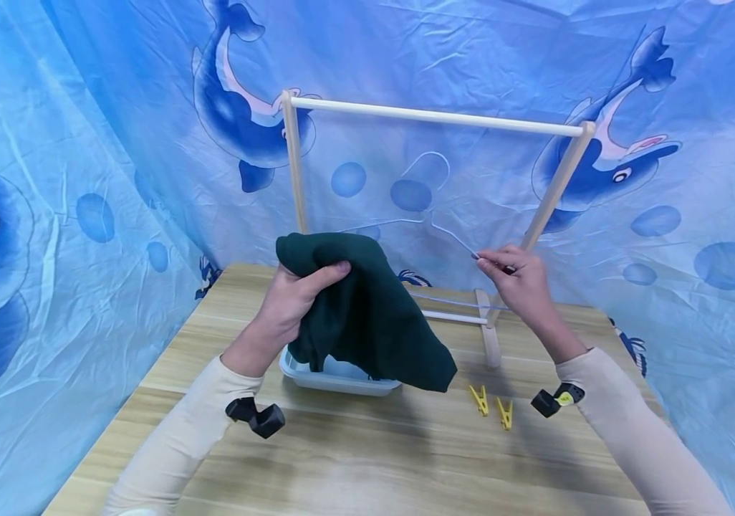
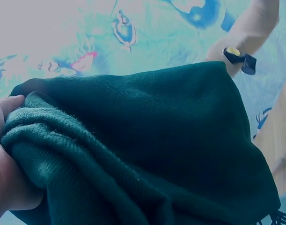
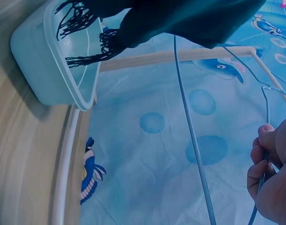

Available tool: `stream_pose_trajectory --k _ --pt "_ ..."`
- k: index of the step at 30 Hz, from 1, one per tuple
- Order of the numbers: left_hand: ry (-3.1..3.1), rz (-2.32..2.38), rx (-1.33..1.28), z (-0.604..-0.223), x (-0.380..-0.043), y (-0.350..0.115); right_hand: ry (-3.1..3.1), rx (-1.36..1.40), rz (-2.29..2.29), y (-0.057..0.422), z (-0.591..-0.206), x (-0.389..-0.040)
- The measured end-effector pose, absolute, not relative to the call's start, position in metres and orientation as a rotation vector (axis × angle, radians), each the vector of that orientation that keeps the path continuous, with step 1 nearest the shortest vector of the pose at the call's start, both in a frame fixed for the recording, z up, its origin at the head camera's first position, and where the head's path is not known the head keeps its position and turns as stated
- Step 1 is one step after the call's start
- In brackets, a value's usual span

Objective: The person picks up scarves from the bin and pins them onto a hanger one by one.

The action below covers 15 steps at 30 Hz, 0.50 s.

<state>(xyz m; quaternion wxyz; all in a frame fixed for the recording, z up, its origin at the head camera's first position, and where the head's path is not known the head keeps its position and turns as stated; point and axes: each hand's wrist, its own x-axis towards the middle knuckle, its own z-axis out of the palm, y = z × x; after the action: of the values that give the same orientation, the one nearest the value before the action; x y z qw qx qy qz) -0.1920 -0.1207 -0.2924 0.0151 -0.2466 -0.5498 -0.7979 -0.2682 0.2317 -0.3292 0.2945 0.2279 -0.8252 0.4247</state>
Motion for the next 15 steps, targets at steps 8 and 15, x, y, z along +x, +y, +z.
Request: stream_pose_trajectory --k 8,15 --pt "-1.750 -2.506 -0.727 -0.285 -0.182 -0.116 -2.273 0.649 1.136 0.223 -0.342 -0.269" --pt "-1.726 -2.513 -0.772 -0.278 -0.179 -0.108 -2.300 0.680 1.171 0.213 -0.355 -0.271"
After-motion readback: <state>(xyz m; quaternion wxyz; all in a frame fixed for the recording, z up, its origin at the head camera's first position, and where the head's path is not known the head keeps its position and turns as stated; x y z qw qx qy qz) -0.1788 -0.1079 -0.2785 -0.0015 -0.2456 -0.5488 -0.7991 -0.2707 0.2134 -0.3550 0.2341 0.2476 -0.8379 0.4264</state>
